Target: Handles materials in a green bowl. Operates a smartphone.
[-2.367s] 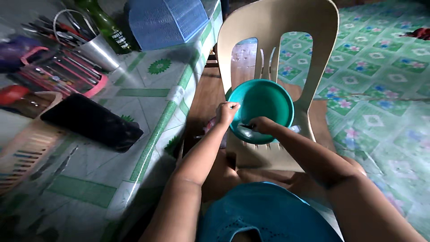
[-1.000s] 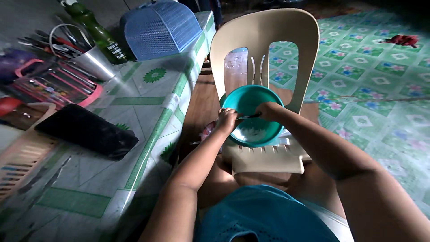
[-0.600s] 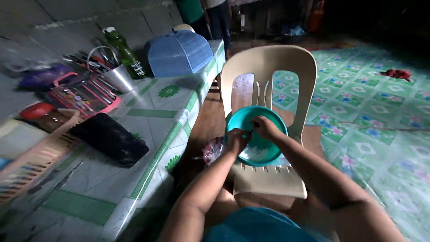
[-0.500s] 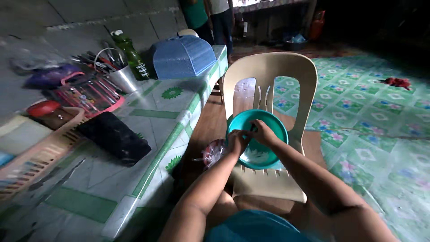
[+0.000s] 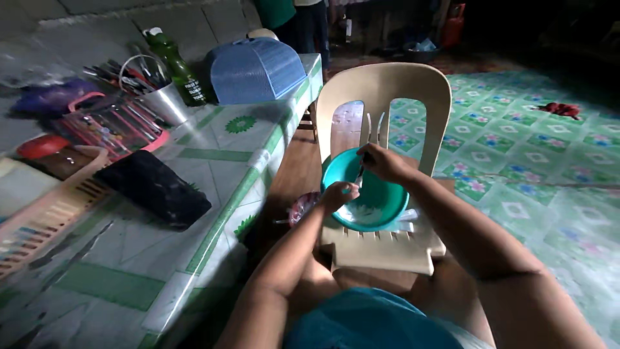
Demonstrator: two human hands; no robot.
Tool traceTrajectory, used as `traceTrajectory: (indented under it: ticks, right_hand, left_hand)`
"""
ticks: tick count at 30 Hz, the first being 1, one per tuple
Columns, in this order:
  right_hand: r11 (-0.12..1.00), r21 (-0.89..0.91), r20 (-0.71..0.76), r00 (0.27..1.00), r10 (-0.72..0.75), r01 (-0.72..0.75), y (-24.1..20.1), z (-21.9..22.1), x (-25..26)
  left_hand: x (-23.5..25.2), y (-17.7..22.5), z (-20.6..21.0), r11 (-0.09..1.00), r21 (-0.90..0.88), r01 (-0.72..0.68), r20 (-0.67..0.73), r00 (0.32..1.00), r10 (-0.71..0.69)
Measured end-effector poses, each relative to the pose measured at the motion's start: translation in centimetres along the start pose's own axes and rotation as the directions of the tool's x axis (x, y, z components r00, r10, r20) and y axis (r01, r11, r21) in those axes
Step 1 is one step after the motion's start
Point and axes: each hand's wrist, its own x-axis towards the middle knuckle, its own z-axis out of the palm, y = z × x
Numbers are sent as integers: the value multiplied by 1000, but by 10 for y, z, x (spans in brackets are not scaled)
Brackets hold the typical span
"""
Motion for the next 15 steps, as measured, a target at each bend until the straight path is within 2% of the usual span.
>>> traceTrajectory:
  ticks: [2,4,7,9,10,13,15]
  right_hand:
    - [999,-33,41,999,3,-2,-6,-7,-1]
    - [997,-75,59,998,-1,6,-16,-13,-5]
    - [987,-143,-50,995,-84,77,-27,-16,-13]
    - [975,-194,-160,977,-140,108,-29,-13,-14]
    - [972,-212,-166,976,-138,101,-26,-10,-12]
    - [975,-220,-104,993,-53,29,-19,-10,-4]
    - [976,-217,-181,983,-36,-5,-30,-22,-4]
  left_hand:
    - [0,-2,3,997,61,-39,2,999,39]
    - [0,2,6,996,87,-30,-58,998,35]
    - [1,7,8,997,81,-20,-166,986,33]
    - [6,-8,16,986,113,-118,-240,960,143]
    - [7,-15,21,980,146,-131,-267,949,167]
    - [-8,-19,30,954,299,0,-295,951,93]
    - [-25,-27,41,922,388,-19,-344,925,164]
